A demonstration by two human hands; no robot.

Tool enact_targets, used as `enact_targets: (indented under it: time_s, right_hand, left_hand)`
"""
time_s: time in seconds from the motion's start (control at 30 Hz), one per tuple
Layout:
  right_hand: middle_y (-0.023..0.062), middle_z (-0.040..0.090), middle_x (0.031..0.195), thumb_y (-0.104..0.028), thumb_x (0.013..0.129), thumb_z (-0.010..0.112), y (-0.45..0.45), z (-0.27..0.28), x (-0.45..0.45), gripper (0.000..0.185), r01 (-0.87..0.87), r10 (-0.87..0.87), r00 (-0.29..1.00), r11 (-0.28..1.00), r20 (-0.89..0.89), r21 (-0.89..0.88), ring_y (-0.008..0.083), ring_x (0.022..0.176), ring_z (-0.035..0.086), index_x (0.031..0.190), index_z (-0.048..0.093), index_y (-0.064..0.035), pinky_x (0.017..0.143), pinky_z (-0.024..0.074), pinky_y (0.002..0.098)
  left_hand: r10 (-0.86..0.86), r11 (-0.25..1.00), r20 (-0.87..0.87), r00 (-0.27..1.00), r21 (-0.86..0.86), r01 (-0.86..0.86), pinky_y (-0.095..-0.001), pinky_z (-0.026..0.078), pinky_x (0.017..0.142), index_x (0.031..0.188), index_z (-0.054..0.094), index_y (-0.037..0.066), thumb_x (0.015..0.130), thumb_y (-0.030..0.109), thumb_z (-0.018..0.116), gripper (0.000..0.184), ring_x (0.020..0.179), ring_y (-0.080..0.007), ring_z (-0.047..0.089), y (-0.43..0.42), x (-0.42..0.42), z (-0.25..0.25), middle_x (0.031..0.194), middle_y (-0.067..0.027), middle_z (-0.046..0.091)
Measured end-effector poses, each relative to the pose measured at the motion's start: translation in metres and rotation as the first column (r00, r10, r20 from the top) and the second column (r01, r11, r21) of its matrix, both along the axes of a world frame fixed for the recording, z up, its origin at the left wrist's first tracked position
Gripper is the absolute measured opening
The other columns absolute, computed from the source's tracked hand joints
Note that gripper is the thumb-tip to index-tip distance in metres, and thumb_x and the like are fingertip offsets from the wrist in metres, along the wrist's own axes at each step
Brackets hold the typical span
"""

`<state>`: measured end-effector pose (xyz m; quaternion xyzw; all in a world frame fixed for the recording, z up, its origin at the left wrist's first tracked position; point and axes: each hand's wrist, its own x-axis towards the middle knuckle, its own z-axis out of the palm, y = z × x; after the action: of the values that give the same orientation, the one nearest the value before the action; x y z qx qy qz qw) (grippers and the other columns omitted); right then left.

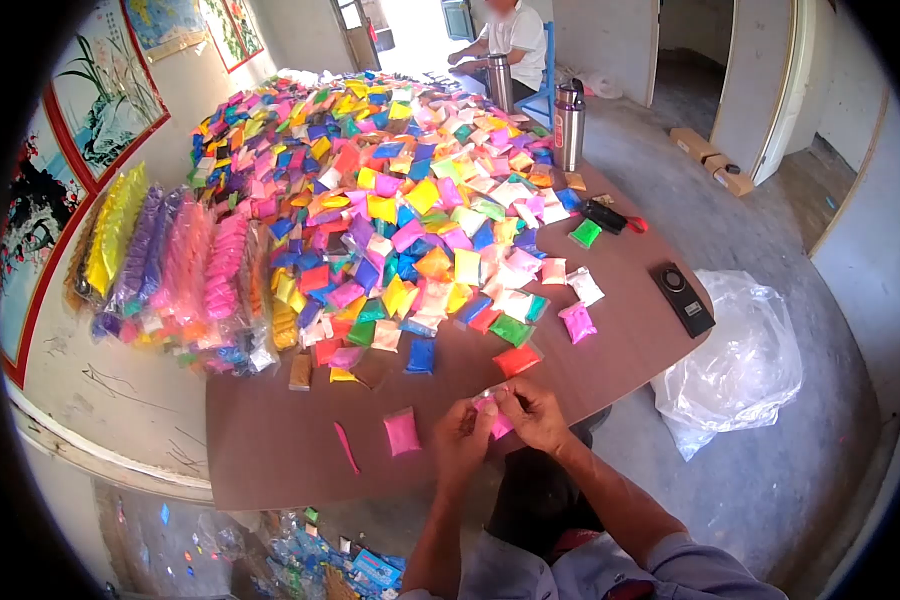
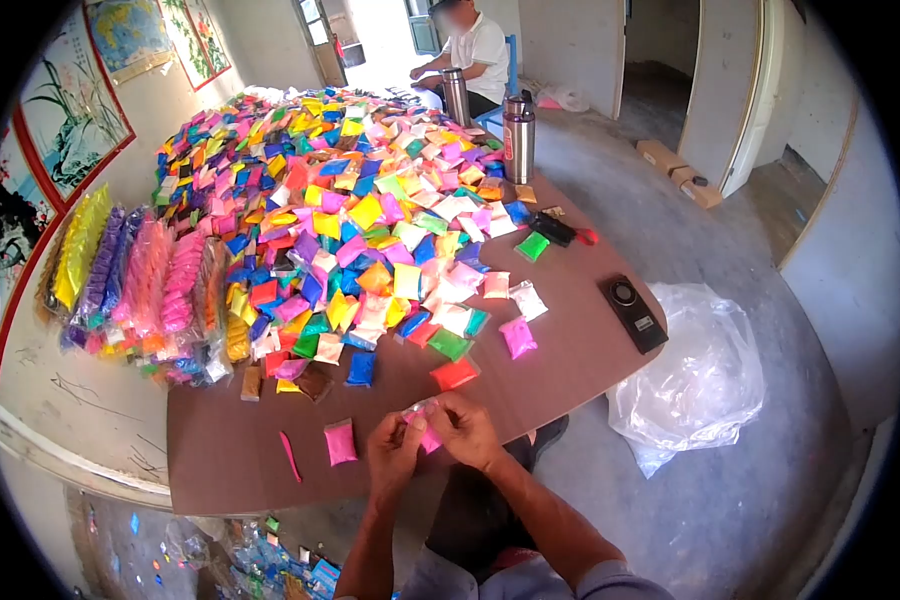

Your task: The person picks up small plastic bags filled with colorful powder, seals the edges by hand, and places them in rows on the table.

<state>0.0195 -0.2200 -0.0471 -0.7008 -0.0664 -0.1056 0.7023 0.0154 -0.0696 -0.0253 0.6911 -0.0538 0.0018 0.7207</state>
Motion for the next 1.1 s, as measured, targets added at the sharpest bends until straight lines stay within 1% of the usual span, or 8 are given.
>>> enact_targets:
  time_s: [0.1,0.2,0.27,0.5,0.57,0.83,0.9,1.1]
  right_hand:
    - [0.0044,0.069,0.089,-0.013,0.102,0.062,0.001,0.001,0.000,0.015,0.084,-0.084,0.996,0.996,0.004,0.017,0.0078,0.083,0.061,0.103,0.069,0.0008,0.072,0.0513,0.0269]
    - [0.0035,0.066,0.086,-0.014,0.102,0.062,0.002,0.007,0.000,0.016,0.121,-0.117,0.991,0.991,0.060,-0.064,0.0083,0.081,0.060,0.103,0.069,0.0002,0.072,0.0506,0.0277]
    - [0.0125,0.067,0.085,-0.018,0.101,0.063,0.000,0.018,-0.003,0.019,0.064,-0.061,0.998,0.957,0.019,-0.282,0.0137,0.075,0.064,0.105,0.069,-0.0008,0.067,0.0516,0.0313]
    - [0.0157,0.066,0.084,-0.024,0.103,0.060,0.001,-0.005,0.000,0.024,0.134,-0.132,0.991,0.990,0.028,-0.050,0.0191,0.075,0.065,0.106,0.069,-0.0021,0.068,0.0510,0.0332]
    - [0.0051,0.065,0.086,-0.025,0.107,0.055,0.000,0.006,-0.002,0.027,0.146,-0.145,0.989,0.986,0.014,-0.079,0.0105,0.082,0.058,0.106,0.068,-0.0014,0.075,0.0496,0.0301]
    - [0.0190,0.064,0.083,-0.030,0.106,0.055,0.001,0.015,-0.004,0.032,0.107,-0.136,0.987,0.958,-0.091,-0.267,0.0154,0.076,0.060,0.107,0.065,-0.0001,0.072,0.0506,0.0341]
    - [0.0222,0.063,0.082,-0.030,0.104,0.057,0.001,0.017,0.000,0.030,0.143,-0.155,0.987,0.971,-0.046,-0.194,0.0374,0.074,0.065,0.100,0.065,-0.0021,0.068,0.0511,0.0401]
    - [0.0188,0.064,0.078,-0.034,0.105,0.056,0.004,0.008,0.004,0.034,0.224,-0.222,0.975,0.962,0.032,-0.159,0.0320,0.071,0.066,0.100,0.065,-0.0019,0.065,0.0510,0.0389]
  left_hand:
    - [-0.045,0.979,-0.103,0.994,0.194,0.064,-0.0220,0.047,0.072,0.107,0.070,-0.001,0.100,0.015,0.067,0.018,0.084,-0.0045,0.057,-0.001,0.000,0.005,0.091,0.0026,0.066]
    - [-0.063,0.997,-0.050,0.997,0.046,0.065,-0.0220,0.046,0.071,0.106,0.070,-0.001,0.100,0.013,0.067,0.016,0.084,-0.0038,0.055,-0.001,0.002,-0.006,0.090,0.0029,0.065]
    - [-0.019,0.999,0.033,0.999,-0.036,0.021,-0.0223,0.046,0.070,0.104,0.069,-0.002,0.099,0.012,0.067,0.015,0.083,-0.0037,0.054,-0.003,0.001,-0.001,0.089,0.0036,0.063]
    - [-0.014,0.987,-0.095,0.995,0.159,0.029,-0.0232,0.045,0.068,0.100,0.067,-0.002,0.100,0.019,0.067,0.021,0.079,-0.0043,0.053,-0.006,-0.003,0.015,0.084,0.0031,0.061]
    - [-0.043,0.983,-0.075,0.996,0.173,0.056,-0.0235,0.044,0.066,0.098,0.066,-0.002,0.101,0.022,0.066,0.024,0.076,-0.0046,0.052,-0.008,-0.004,0.010,0.080,0.0028,0.058]
    - [-0.017,0.954,0.002,1.000,0.299,0.016,-0.0258,0.042,0.062,0.098,0.067,-0.002,0.102,0.026,0.063,0.028,0.072,-0.0061,0.049,0.002,0.000,-0.002,0.074,0.0016,0.056]
    - [-0.015,0.965,0.011,1.000,0.262,0.011,-0.0270,0.040,0.060,0.096,0.066,-0.002,0.102,0.026,0.063,0.029,0.070,-0.0062,0.047,-0.004,-0.001,0.000,0.072,0.0014,0.054]
    - [-0.069,0.960,0.035,0.997,0.274,0.056,-0.0284,0.038,0.056,0.087,0.061,-0.001,0.101,0.025,0.064,0.030,0.063,-0.0065,0.044,-0.007,0.002,-0.009,0.065,0.0008,0.049]
